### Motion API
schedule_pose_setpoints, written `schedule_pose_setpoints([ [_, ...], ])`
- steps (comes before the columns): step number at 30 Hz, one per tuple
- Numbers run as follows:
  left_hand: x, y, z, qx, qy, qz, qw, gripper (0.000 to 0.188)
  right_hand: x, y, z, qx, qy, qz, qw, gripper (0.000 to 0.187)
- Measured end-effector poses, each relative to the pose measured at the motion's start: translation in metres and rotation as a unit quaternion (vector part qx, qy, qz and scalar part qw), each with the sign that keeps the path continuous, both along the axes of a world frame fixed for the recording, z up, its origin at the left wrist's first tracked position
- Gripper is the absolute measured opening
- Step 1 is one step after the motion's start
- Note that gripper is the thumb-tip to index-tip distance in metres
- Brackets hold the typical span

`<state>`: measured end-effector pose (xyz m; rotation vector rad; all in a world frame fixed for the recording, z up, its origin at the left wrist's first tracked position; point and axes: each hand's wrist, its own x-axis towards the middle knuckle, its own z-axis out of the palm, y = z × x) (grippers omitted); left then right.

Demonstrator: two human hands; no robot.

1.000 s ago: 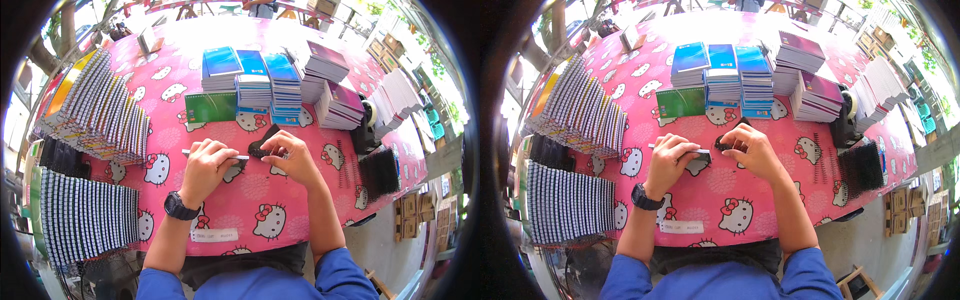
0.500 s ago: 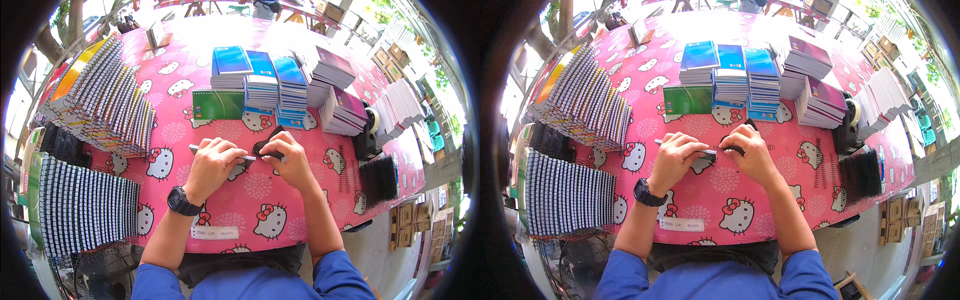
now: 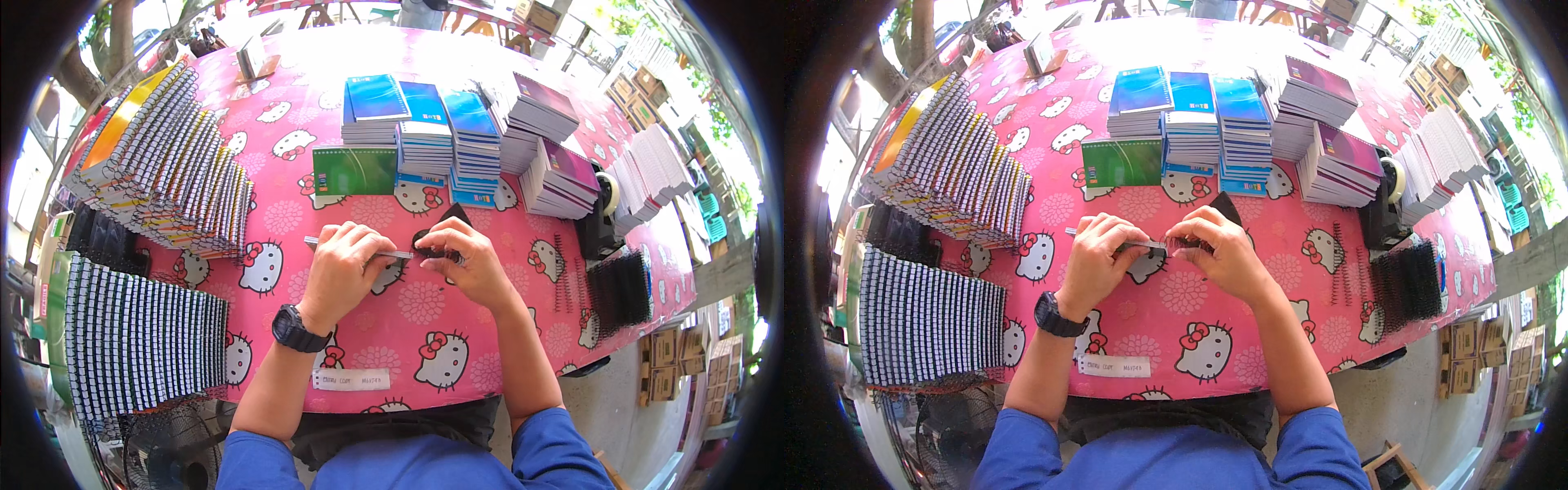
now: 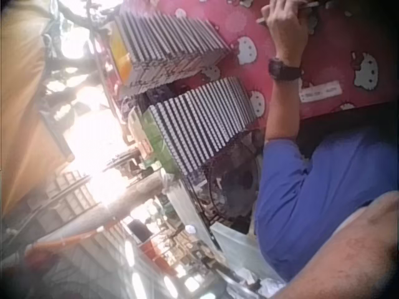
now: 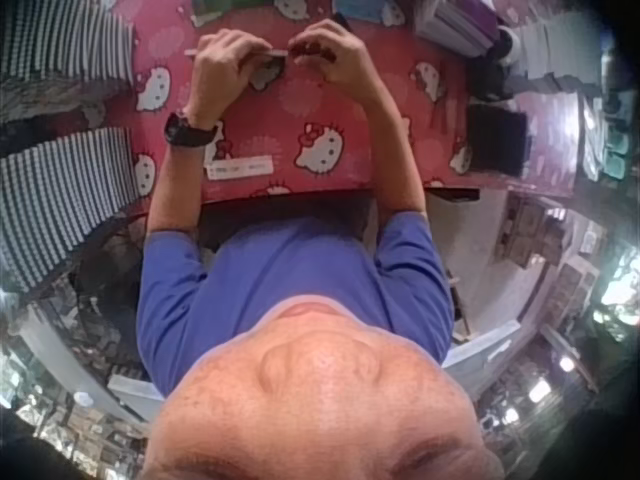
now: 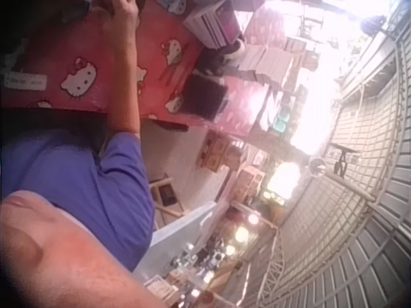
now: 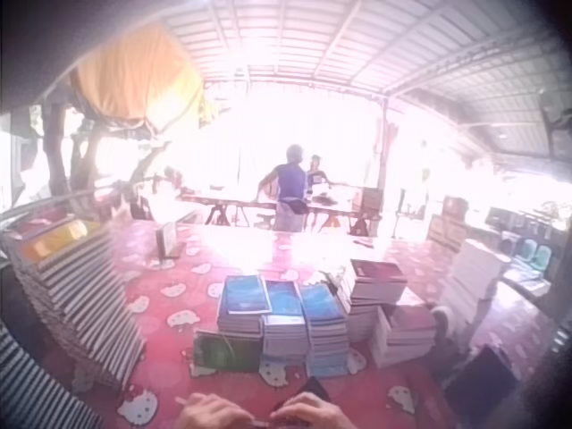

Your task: The person organizes stacks of notebooks on a table by aligning their edges, grouping them by color, and placing them into neat piles.

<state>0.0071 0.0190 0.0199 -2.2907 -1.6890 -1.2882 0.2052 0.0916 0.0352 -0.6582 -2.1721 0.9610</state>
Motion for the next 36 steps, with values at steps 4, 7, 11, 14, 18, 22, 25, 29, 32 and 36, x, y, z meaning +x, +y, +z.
schedule_pose_setpoints([
  [4,0.001,0.000,0.002,-0.005,0.004,-0.003,1.000,0.013,0.001,0.003,-0.008,0.021,-0.001,-0.026,0.999,0.022],
  [7,0.000,0.000,0.000,-0.007,0.004,-0.004,1.000,0.013,0.000,0.003,-0.007,0.025,-0.004,-0.030,0.999,0.021],
  [11,0.000,0.001,0.000,-0.002,0.007,-0.009,1.000,0.013,0.000,0.003,-0.007,0.041,0.014,-0.032,0.999,0.020],
  [14,0.000,0.001,0.000,0.001,0.013,-0.012,1.000,0.012,-0.003,0.003,-0.010,0.058,0.020,-0.051,0.997,0.018],
  [18,-0.001,0.001,-0.002,0.002,0.000,-0.004,1.000,0.012,-0.004,0.000,-0.009,0.029,0.012,-0.009,0.999,0.018],
  [22,0.003,0.000,0.000,-0.008,-0.002,0.006,1.000,0.014,-0.001,0.004,-0.016,0.017,-0.004,0.022,1.000,0.023],
  [25,0.002,0.002,-0.001,0.002,-0.001,0.010,1.000,0.016,-0.005,0.000,-0.007,0.075,-0.012,0.019,0.997,0.031],
  [29,0.017,-0.003,0.010,0.031,-0.006,0.024,0.999,0.018,-0.004,-0.007,0.000,0.029,-0.028,0.025,0.999,0.047],
  [32,0.015,-0.006,0.003,-0.008,0.061,-0.026,0.998,0.024,-0.004,-0.010,0.002,-0.057,-0.080,-0.012,0.995,0.046],
  [36,0.013,-0.004,0.005,-0.016,0.074,-0.042,0.996,0.021,0.022,0.020,-0.006,0.068,-0.117,-0.125,0.983,0.056],
])
